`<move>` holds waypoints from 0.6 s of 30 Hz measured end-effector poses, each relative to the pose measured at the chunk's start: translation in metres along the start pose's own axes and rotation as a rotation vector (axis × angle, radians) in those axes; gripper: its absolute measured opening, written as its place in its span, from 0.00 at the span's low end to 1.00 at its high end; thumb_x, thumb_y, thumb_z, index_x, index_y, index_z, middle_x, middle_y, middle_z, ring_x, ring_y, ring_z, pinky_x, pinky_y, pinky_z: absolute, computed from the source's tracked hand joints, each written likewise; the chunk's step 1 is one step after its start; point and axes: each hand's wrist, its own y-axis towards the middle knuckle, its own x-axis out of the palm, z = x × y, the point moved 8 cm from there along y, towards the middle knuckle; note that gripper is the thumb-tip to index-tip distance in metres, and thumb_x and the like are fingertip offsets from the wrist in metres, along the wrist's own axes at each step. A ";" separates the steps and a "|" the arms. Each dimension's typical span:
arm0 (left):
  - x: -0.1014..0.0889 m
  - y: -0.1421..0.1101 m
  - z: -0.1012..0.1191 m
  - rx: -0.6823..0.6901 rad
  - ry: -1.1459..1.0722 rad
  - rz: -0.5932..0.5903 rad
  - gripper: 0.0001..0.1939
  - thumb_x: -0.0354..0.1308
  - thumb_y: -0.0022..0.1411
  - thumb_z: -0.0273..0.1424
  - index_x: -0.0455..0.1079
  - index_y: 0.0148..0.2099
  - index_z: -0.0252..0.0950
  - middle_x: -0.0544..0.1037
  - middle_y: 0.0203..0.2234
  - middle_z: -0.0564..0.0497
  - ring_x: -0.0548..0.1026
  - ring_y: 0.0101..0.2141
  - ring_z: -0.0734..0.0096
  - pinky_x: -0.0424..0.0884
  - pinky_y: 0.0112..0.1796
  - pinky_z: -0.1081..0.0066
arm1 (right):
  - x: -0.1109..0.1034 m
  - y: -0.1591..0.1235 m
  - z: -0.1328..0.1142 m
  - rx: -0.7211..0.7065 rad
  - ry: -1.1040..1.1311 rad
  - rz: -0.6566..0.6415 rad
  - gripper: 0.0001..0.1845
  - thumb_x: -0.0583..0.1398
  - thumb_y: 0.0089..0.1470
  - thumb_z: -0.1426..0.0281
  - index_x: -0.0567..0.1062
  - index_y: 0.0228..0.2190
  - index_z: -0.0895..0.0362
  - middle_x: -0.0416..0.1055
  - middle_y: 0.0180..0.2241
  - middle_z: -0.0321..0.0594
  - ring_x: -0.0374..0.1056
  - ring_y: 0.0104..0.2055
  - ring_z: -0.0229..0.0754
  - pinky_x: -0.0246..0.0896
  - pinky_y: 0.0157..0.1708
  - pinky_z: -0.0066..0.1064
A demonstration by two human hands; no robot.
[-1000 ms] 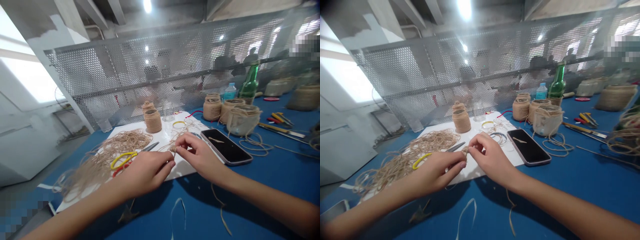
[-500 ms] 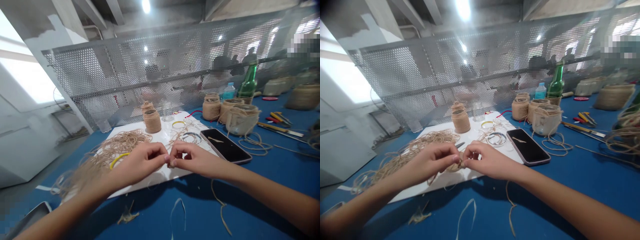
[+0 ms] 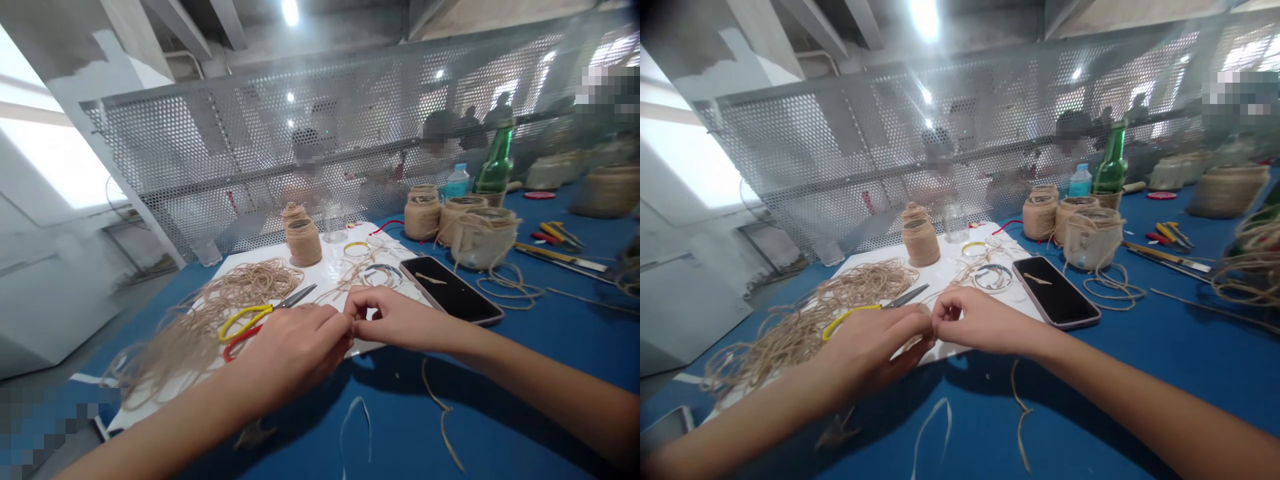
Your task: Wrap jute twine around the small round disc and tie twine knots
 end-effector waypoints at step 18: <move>-0.030 -0.006 -0.022 -0.079 -0.302 0.449 0.03 0.54 0.58 0.24 0.64 0.36 0.34 0.72 0.27 0.52 0.63 0.22 0.82 0.62 0.24 0.80 | 0.017 0.000 0.003 0.070 0.879 0.004 0.10 0.56 0.53 0.65 0.69 0.30 0.60 0.62 0.26 0.35 0.60 0.24 0.31 0.62 0.23 0.25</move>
